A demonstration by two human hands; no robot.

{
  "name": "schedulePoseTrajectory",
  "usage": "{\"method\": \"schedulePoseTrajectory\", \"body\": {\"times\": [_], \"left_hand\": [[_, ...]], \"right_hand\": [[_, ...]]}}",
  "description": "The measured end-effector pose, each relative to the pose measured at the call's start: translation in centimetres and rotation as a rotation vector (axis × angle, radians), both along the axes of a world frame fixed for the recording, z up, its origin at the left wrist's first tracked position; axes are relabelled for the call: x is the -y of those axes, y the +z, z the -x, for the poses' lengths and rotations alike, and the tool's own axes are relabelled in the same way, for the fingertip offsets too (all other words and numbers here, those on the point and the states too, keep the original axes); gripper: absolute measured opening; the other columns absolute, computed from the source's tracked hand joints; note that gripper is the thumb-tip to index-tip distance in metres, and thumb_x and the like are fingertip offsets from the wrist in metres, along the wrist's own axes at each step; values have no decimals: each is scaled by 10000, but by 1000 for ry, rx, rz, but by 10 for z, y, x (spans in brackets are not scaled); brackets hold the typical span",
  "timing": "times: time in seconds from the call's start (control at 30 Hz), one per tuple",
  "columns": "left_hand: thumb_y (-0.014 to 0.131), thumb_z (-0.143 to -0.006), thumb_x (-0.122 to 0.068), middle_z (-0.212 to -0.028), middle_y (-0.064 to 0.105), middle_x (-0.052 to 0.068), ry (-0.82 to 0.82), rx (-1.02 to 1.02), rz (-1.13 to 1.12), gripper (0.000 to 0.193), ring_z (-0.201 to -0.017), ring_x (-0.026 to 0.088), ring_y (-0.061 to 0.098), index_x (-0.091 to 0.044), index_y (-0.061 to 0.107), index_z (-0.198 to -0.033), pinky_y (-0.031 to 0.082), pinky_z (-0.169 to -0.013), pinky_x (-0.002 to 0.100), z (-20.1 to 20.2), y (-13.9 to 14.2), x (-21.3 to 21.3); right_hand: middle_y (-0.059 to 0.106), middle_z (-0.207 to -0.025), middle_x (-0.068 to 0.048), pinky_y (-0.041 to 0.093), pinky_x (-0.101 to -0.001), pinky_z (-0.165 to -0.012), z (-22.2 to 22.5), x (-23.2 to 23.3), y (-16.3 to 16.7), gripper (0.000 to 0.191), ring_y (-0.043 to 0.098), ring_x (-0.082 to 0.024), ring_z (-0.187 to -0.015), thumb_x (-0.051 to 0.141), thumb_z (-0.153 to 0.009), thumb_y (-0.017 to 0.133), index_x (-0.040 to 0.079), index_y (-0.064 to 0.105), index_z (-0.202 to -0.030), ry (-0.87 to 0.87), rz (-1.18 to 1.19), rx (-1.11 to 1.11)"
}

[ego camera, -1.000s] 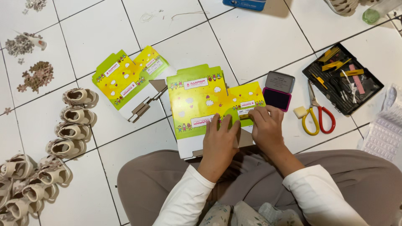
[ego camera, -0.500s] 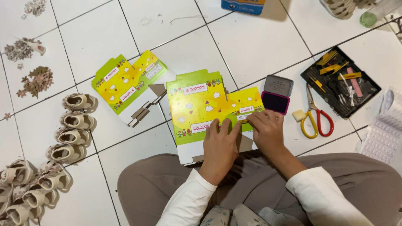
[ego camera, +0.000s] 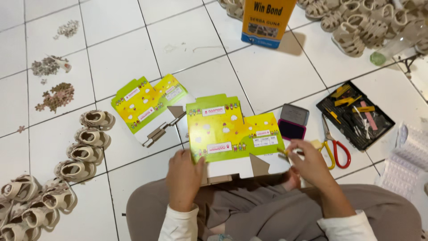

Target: The person sits on the floor and assembles flat-packed shoe boxes. They use a rubber stamp and ink pad to mark the boxes, then use a stapler to secure the flaps. The person handles the boxes one at a time, stacking the finished ones nearby.

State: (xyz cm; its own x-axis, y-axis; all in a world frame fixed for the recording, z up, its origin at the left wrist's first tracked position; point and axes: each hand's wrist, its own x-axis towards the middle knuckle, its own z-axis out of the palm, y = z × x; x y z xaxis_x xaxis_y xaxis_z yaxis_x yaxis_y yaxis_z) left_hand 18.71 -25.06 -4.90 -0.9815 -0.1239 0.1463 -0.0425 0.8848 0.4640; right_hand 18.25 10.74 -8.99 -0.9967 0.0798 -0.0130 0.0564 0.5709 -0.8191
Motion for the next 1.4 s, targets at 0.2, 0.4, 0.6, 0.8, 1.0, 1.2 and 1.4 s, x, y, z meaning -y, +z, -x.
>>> {"method": "schedulePoseTrajectory", "body": {"times": [0.2, 0.4, 0.6, 0.8, 1.0, 1.2, 1.4], "left_hand": [[601, -938, -426, -770, 711, 208, -13, 326, -63, 417, -764, 427, 672, -67, 761, -798, 522, -688, 537, -3, -6, 15], [674, -925, -402, -874, 756, 196, -87, 217, -157, 356, -820, 394, 698, -79, 765, -1044, 539, -721, 489, -7, -13, 23], [545, -1032, -74, -1230, 697, 114, 148, -98, -1753, 447, -1018, 198, 704, 14, 502, -1468, 629, -826, 356, 28, -42, 52], [536, -1029, -74, -1331, 641, 126, 264, -478, -1753, 512, -1127, 220, 689, -36, 419, -1527, 584, -944, 407, 80, -61, 123], [551, -1015, -89, -1501, 383, 56, 1009, -583, -1571, 562, -1390, 217, 407, -153, 307, -1518, 363, -1104, 422, 99, -72, 140], [534, -996, 6, -1523, 443, 122, 454, -651, -1028, 498, -1427, 243, 405, -32, 437, -1483, 368, -1158, 384, 77, -71, 86], [657, -972, -91, -1325, 645, 138, -250, -228, -625, 219, -1311, 325, 607, -55, 616, -1185, 479, -1126, 414, 32, -43, -33]], "right_hand": [[697, -731, -173, 545, -316, -751, -8, -12, -12, 111, 628, -176, -714, 129, -977, 670, 41, 738, -986, 124, 75, 403], [705, -846, -74, 527, -338, -795, -10, -21, -8, 125, 650, -150, -841, 119, -927, 687, 14, 728, -981, 216, 193, 322], [643, -1374, -220, 445, -475, -1063, -2, -33, 18, 174, 597, -294, -1243, 94, -936, 635, -51, 671, -1025, 138, 850, 337], [525, -1516, -334, 381, -554, -1133, 15, -32, 24, 236, 501, -380, -1421, 87, -946, 594, -65, 648, -1118, 109, 1003, 276], [663, -1377, -201, 448, -474, -1023, 40, -45, -12, 185, 608, -303, -1232, 76, -1005, 579, -8, 634, -1160, -109, 860, 254], [755, -964, -162, 544, -385, -780, 75, -64, -15, 187, 721, -270, -859, 174, -991, 708, 28, 753, -1098, -236, -360, -11], [755, -840, -80, 474, -491, -825, 85, -35, -24, 54, 668, -322, -919, 157, -827, 769, 122, 798, -858, -146, -828, -204]]}}
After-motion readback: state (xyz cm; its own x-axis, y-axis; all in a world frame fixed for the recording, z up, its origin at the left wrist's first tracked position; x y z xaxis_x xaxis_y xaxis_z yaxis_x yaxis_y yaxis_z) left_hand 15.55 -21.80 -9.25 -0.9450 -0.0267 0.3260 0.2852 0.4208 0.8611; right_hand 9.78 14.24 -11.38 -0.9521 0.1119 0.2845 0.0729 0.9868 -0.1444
